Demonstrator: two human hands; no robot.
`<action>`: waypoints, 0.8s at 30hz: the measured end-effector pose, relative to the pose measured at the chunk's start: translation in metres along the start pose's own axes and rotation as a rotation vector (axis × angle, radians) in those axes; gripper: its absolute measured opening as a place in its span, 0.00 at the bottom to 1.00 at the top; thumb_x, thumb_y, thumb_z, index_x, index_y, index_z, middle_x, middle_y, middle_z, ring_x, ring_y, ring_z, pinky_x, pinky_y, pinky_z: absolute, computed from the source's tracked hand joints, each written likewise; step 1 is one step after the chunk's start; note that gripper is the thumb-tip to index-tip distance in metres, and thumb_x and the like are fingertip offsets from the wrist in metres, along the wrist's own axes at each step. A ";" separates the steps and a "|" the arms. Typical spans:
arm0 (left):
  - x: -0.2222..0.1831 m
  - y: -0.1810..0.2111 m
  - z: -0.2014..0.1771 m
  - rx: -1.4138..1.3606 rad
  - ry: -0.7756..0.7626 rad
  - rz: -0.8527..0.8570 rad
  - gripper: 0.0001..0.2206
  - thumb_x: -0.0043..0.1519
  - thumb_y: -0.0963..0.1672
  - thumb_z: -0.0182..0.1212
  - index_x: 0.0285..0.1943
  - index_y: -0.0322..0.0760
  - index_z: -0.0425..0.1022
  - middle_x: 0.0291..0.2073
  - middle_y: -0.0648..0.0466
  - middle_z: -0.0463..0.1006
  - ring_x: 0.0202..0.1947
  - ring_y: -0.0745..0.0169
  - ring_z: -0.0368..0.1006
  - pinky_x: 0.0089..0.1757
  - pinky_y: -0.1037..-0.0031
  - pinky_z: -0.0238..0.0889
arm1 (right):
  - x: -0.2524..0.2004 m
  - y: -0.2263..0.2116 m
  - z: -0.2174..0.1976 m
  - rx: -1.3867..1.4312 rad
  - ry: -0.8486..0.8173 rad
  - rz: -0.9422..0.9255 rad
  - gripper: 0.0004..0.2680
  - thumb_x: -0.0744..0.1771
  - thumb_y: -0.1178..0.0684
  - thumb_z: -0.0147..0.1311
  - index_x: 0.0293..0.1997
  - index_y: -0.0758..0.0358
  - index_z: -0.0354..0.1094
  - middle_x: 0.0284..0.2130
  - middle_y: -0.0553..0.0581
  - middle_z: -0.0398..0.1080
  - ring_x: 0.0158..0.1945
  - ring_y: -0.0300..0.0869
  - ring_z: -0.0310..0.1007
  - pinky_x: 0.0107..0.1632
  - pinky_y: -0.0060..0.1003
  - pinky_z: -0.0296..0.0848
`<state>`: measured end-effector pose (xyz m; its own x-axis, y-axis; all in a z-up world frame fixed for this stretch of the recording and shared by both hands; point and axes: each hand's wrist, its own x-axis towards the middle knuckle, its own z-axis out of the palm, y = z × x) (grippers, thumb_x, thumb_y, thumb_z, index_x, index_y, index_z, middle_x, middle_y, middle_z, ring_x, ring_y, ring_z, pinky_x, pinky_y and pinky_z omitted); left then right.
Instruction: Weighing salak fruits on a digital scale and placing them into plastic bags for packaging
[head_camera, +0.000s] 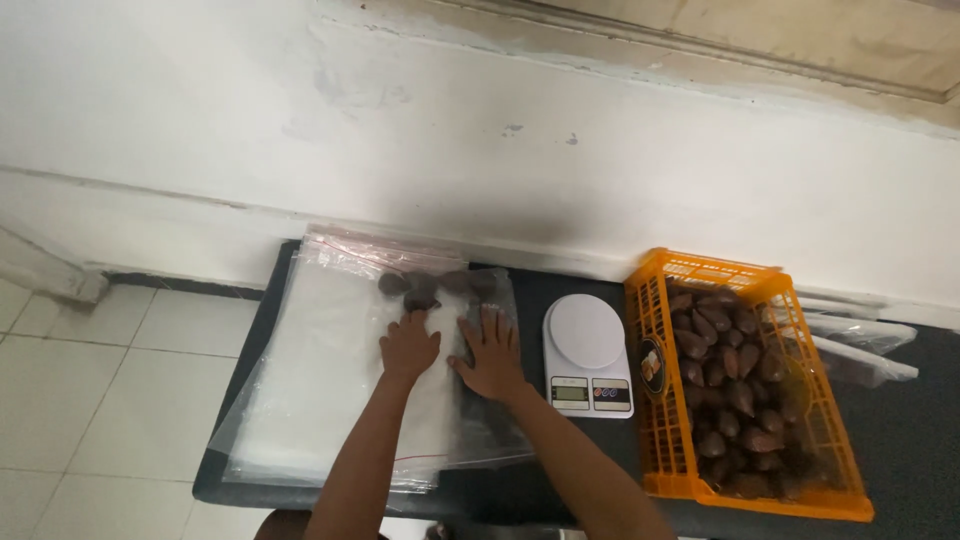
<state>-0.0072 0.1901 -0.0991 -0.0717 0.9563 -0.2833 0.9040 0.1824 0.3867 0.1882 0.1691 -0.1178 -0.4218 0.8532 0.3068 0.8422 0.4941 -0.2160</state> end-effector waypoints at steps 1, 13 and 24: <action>-0.006 0.007 -0.012 0.000 -0.003 -0.002 0.28 0.67 0.56 0.50 0.72 0.43 0.62 0.65 0.45 0.68 0.66 0.41 0.62 0.59 0.47 0.59 | 0.000 0.000 0.002 0.001 -0.003 0.001 0.28 0.70 0.25 0.38 0.77 0.46 0.50 0.74 0.69 0.38 0.75 0.69 0.32 0.68 0.69 0.33; -0.066 0.022 -0.066 0.221 -0.058 0.053 0.32 0.73 0.60 0.26 0.85 0.56 0.31 0.82 0.52 0.28 0.81 0.47 0.21 0.72 0.48 0.19 | 0.011 -0.007 -0.015 -0.100 -0.117 0.067 0.29 0.68 0.22 0.38 0.76 0.42 0.50 0.76 0.61 0.40 0.76 0.71 0.35 0.65 0.82 0.41; -0.058 0.015 -0.048 0.257 -0.141 0.012 0.34 0.68 0.64 0.25 0.83 0.62 0.38 0.82 0.58 0.23 0.80 0.41 0.21 0.69 0.33 0.20 | 0.009 -0.031 -0.022 0.005 -0.131 0.011 0.22 0.72 0.39 0.33 0.80 0.41 0.43 0.78 0.57 0.37 0.78 0.62 0.34 0.68 0.72 0.39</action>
<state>-0.0102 0.1481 -0.0347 -0.0170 0.9135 -0.4065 0.9829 0.0897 0.1606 0.1657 0.1579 -0.0880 -0.4533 0.8728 0.1811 0.8453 0.4854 -0.2233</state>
